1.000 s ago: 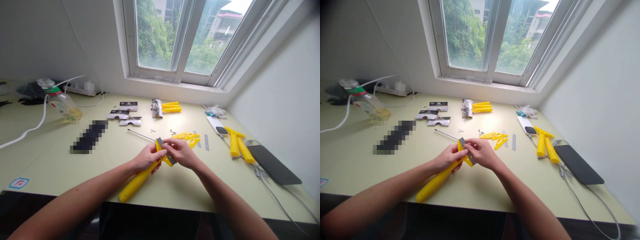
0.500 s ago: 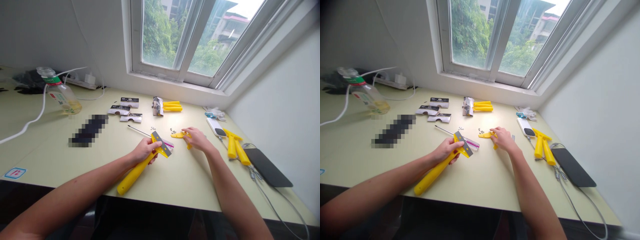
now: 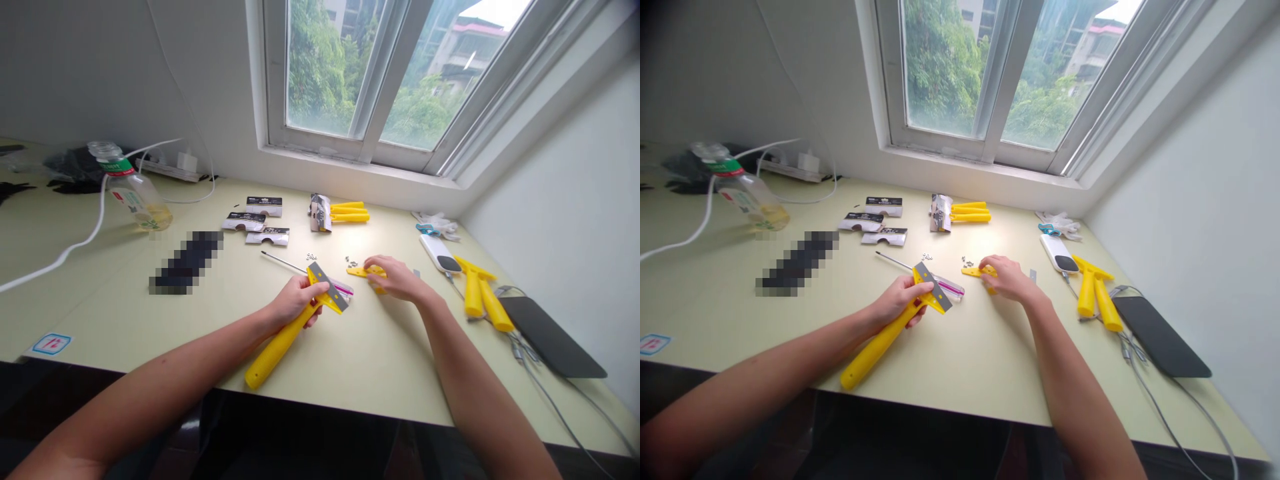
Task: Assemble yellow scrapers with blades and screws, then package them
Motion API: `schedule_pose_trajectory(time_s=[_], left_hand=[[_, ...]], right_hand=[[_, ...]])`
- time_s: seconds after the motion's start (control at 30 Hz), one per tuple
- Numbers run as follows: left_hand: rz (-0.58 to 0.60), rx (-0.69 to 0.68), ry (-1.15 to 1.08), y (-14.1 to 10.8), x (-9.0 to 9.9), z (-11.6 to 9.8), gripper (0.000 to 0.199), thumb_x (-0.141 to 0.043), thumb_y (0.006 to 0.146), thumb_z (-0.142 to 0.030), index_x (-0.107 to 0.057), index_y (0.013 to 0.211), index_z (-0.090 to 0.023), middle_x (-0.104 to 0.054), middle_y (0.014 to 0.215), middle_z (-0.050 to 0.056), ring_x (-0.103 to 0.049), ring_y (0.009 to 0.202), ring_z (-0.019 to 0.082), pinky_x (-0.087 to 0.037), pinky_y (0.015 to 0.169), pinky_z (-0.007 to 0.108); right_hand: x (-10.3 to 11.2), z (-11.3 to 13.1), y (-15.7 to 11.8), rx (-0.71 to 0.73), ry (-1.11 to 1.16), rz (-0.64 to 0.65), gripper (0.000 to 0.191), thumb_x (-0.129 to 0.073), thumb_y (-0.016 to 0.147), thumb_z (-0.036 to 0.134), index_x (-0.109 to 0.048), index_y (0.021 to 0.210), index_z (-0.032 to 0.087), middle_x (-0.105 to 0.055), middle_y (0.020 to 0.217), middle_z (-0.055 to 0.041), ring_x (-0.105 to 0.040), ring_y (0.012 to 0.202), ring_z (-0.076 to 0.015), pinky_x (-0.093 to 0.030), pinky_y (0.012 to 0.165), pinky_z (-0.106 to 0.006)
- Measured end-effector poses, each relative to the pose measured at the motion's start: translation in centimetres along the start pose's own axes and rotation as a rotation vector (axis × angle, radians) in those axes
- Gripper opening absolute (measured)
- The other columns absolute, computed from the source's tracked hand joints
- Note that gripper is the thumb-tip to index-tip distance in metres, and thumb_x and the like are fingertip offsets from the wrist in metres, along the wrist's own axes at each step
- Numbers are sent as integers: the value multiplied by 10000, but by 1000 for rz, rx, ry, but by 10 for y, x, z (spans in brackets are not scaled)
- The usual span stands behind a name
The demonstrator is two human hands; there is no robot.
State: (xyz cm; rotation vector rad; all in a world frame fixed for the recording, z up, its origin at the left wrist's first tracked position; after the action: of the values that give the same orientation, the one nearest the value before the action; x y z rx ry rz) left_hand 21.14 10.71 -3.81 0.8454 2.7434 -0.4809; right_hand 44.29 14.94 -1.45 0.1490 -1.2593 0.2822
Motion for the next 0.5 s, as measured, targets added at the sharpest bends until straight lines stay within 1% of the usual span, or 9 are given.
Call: schedule_pose_trajectory(time_s=[0.07,0.17,0.23,0.33,0.4,0.5], left_hand=[[-8,15,-7,0,0,0,347,-642,846,-444,-521,709,-149,-502,510,-27,-468,330,90,-328,315,192],[-12,21,2,0,0,0,355,-644,847,-457,-516,714,-153,-508,509,-26,-476,332,96,-321,310,194],[-14,15,3,-1,0,0,356,-648,845,-462,-515,725,-155,-518,517,-24,-485,339,97,-324,311,193],[-6,13,3,-1,-1,0,352,-646,848,-466,-521,743,-154,-528,522,-23,-488,345,97,-335,313,194],[1,16,10,-1,-2,0,349,-647,850,-464,-528,749,-151,-524,516,-26,-485,345,96,-338,313,193],[9,19,25,-1,-2,0,353,-647,853,-467,-537,748,-148,-525,508,-25,-484,344,95,-338,314,191]], right_hand=[[-1,3,1,-9,-19,-5,235,-531,909,300,-648,1099,225,-667,1214,-98,-592,1146,-286,-443,998,-470],[-3,7,3,-9,-35,-21,282,-538,897,254,-650,1153,215,-649,1226,-115,-579,1163,-286,-435,1011,-466],[-4,6,5,-5,-28,-15,304,-537,890,226,-653,1171,217,-651,1201,-116,-574,1162,-282,-432,1017,-463],[-6,1,5,-8,1,13,324,-566,871,238,-666,1178,215,-642,1166,-121,-585,1123,-281,-454,991,-447],[-5,-2,4,-12,24,13,312,-591,857,269,-683,1151,216,-631,1149,-122,-601,1084,-275,-476,959,-425],[-2,-2,1,6,44,-23,212,-592,861,304,-703,1019,216,-638,1066,-104,-621,1012,-253,-501,897,-385]])
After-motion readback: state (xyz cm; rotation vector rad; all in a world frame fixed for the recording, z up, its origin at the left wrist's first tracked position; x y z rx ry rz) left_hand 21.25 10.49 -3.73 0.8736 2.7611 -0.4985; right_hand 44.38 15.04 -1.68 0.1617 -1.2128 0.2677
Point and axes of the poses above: each hand's wrist, its own y-axis towards the middle knuckle, its own x-axis out of the back of the hand, z = x × y, the point moved 6 cm from there along y, towards the middle knuckle
